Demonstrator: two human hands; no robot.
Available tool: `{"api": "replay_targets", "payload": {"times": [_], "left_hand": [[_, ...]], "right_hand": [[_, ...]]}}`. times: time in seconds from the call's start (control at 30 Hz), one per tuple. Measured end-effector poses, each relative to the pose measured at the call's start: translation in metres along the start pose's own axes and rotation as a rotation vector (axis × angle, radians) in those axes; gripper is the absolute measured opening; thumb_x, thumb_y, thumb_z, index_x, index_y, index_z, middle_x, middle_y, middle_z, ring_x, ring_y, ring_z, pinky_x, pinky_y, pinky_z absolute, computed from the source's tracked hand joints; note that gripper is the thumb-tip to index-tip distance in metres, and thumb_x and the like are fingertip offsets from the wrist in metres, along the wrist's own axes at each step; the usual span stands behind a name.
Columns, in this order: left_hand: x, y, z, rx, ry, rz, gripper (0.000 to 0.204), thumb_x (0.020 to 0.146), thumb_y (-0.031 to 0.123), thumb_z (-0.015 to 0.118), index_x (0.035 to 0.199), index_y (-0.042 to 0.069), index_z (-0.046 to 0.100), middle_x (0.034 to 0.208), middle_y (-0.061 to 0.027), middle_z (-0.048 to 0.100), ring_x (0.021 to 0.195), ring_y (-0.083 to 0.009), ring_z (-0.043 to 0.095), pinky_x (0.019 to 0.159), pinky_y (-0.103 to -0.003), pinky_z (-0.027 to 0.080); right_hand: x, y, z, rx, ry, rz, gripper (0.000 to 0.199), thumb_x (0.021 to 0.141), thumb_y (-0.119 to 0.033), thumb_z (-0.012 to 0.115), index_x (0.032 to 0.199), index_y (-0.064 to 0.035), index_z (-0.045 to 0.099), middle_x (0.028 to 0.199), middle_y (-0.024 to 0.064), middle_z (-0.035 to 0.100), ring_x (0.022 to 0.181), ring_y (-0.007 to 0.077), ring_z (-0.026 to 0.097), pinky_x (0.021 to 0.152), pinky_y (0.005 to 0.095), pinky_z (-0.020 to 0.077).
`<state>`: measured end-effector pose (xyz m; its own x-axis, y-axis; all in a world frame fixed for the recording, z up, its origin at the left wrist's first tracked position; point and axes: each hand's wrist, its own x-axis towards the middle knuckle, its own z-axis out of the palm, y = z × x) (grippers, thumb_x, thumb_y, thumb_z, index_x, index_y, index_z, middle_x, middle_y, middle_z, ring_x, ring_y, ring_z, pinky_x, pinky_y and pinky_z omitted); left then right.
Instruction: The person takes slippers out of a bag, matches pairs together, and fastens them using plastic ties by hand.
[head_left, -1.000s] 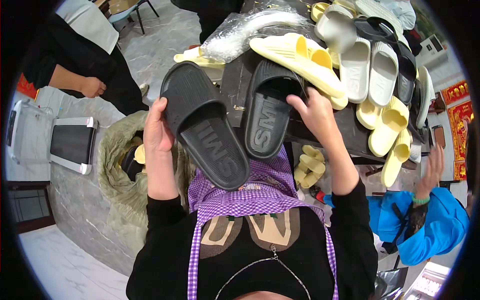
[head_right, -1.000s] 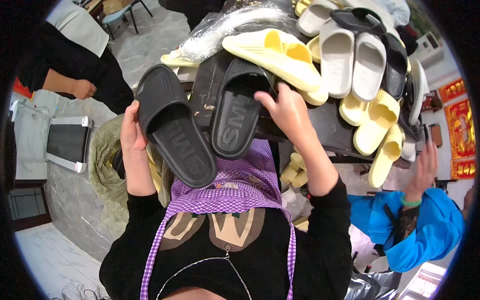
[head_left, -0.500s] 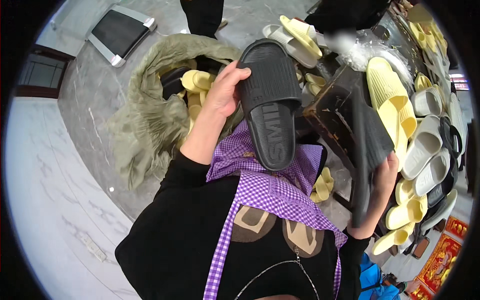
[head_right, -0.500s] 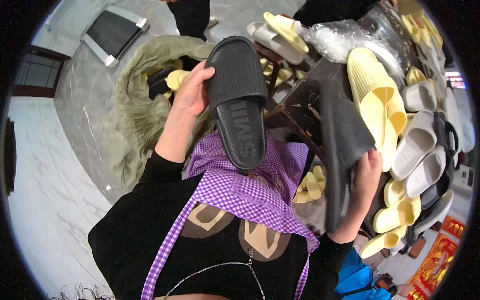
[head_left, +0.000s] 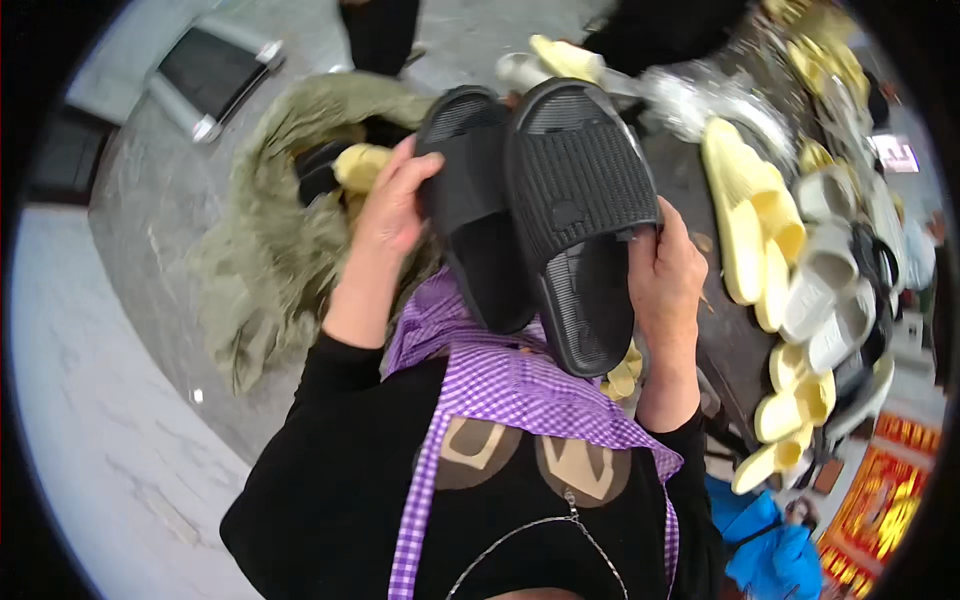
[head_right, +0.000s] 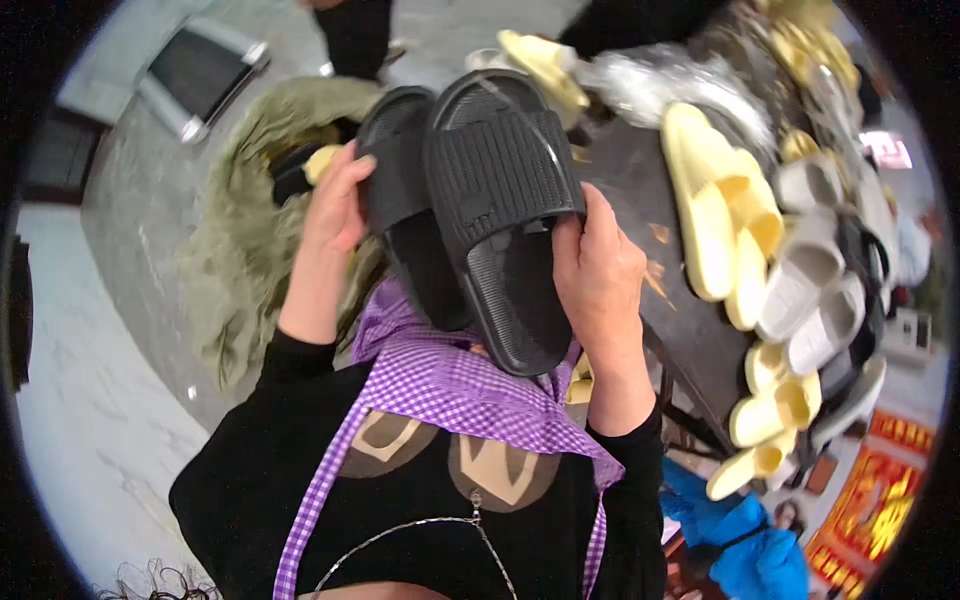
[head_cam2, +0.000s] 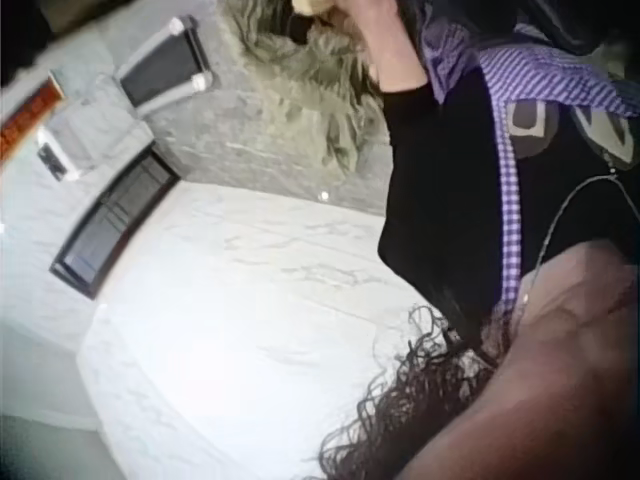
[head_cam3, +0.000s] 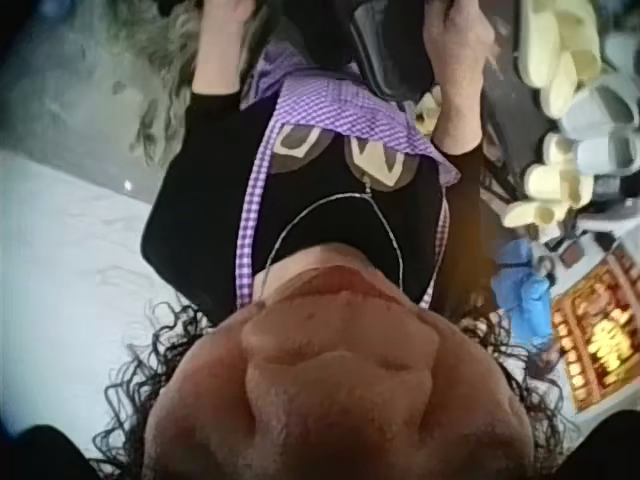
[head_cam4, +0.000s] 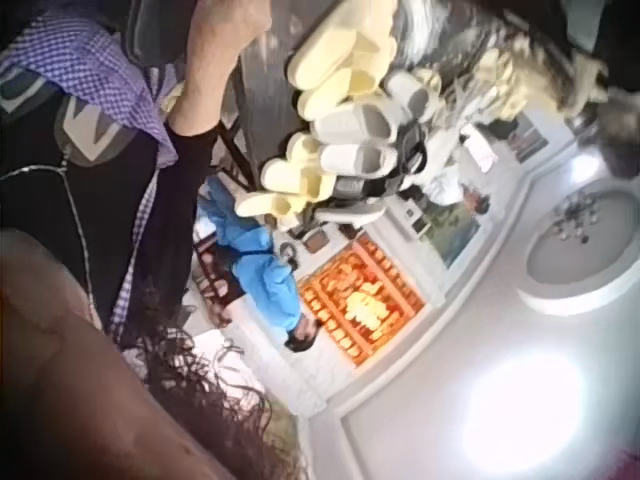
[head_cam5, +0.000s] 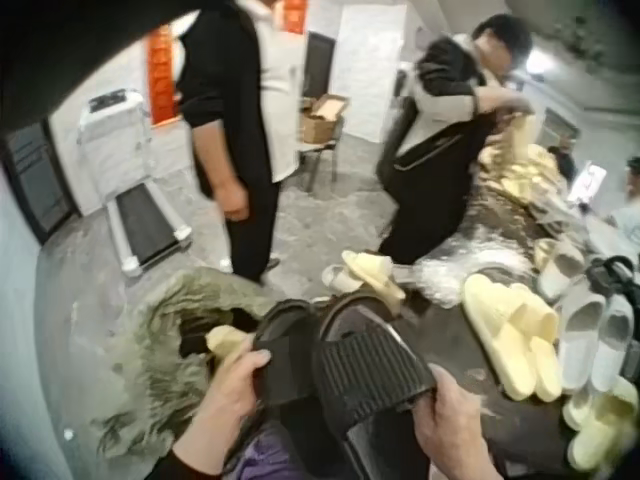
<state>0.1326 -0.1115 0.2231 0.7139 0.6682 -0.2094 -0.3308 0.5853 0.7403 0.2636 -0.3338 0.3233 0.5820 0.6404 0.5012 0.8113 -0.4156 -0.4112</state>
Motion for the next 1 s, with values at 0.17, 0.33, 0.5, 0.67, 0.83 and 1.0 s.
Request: {"api": "replay_targets", "payload": {"times": [0.17,0.33,0.5,0.67,0.83,1.0], "left_hand": [[-0.039,-0.028,-0.049,-0.018,0.337,-0.04,0.048,0.08,0.013,0.056,0.124,0.0,0.043,0.111,-0.009,0.055,0.102,-0.0172,0.051,0.089,-0.03,0.041],[-0.104,-0.04,-0.117,0.123,0.103,0.175,0.047,0.088,0.027,0.053,0.127,0.003,0.042,0.123,-0.009,0.051,0.113,-0.0196,0.048,0.096,-0.033,0.038],[-0.147,-0.049,-0.128,-0.41,0.415,0.099,0.039,0.089,0.018,0.044,0.126,0.004,0.041,0.122,-0.0063,0.049,0.114,-0.0208,0.046,0.097,-0.035,0.036],[-0.176,-0.083,-0.158,-0.259,0.56,0.054,0.064,0.082,0.04,0.058,0.129,0.002,0.038,0.128,-0.0099,0.047,0.117,-0.0264,0.045,0.1,-0.039,0.035],[-0.146,-0.077,-0.148,-0.292,0.399,0.136,0.049,0.081,0.024,0.056,0.121,-0.002,0.046,0.117,-0.0116,0.055,0.106,-0.0263,0.054,0.093,-0.038,0.043],[-0.126,-0.076,-0.184,-0.397,0.536,0.156,0.031,0.076,0.008,0.052,0.105,-0.004,0.054,0.101,-0.0114,0.061,0.092,-0.0252,0.059,0.084,-0.037,0.048]], "right_hand": [[-0.006,-0.031,0.072,0.136,-0.29,0.055,0.022,0.079,-0.008,0.055,0.099,-0.0004,0.055,0.069,0.0224,0.059,0.062,0.0368,0.059,0.056,0.0436,0.0461],[-0.018,-0.047,0.175,0.238,-0.757,-0.035,0.023,0.081,-0.016,0.051,0.094,0.0026,0.055,0.075,0.0267,0.058,0.074,0.041,0.058,0.065,0.0469,0.0455],[-0.042,-0.093,0.227,0.294,-0.846,-0.229,0.02,0.081,-0.017,0.05,0.085,0.0024,0.054,0.07,0.0243,0.059,0.071,0.0415,0.058,0.065,0.0483,0.0465],[-0.067,-0.118,0.252,0.431,-0.814,-0.256,0.017,0.081,-0.016,0.05,0.079,0.0008,0.051,0.068,0.0244,0.058,0.067,0.041,0.058,0.063,0.0487,0.0456],[-0.06,-0.111,0.254,0.492,-0.834,-0.25,0.02,0.083,-0.019,0.054,0.086,0.0013,0.055,0.07,0.0244,0.058,0.069,0.0411,0.058,0.061,0.0466,0.046],[-0.047,-0.115,0.256,0.834,-0.682,-0.285,0.028,0.084,-0.02,0.057,0.102,0.0009,0.058,0.076,0.0152,0.062,0.067,0.0246,0.06,0.063,0.0337,0.0469]]}}
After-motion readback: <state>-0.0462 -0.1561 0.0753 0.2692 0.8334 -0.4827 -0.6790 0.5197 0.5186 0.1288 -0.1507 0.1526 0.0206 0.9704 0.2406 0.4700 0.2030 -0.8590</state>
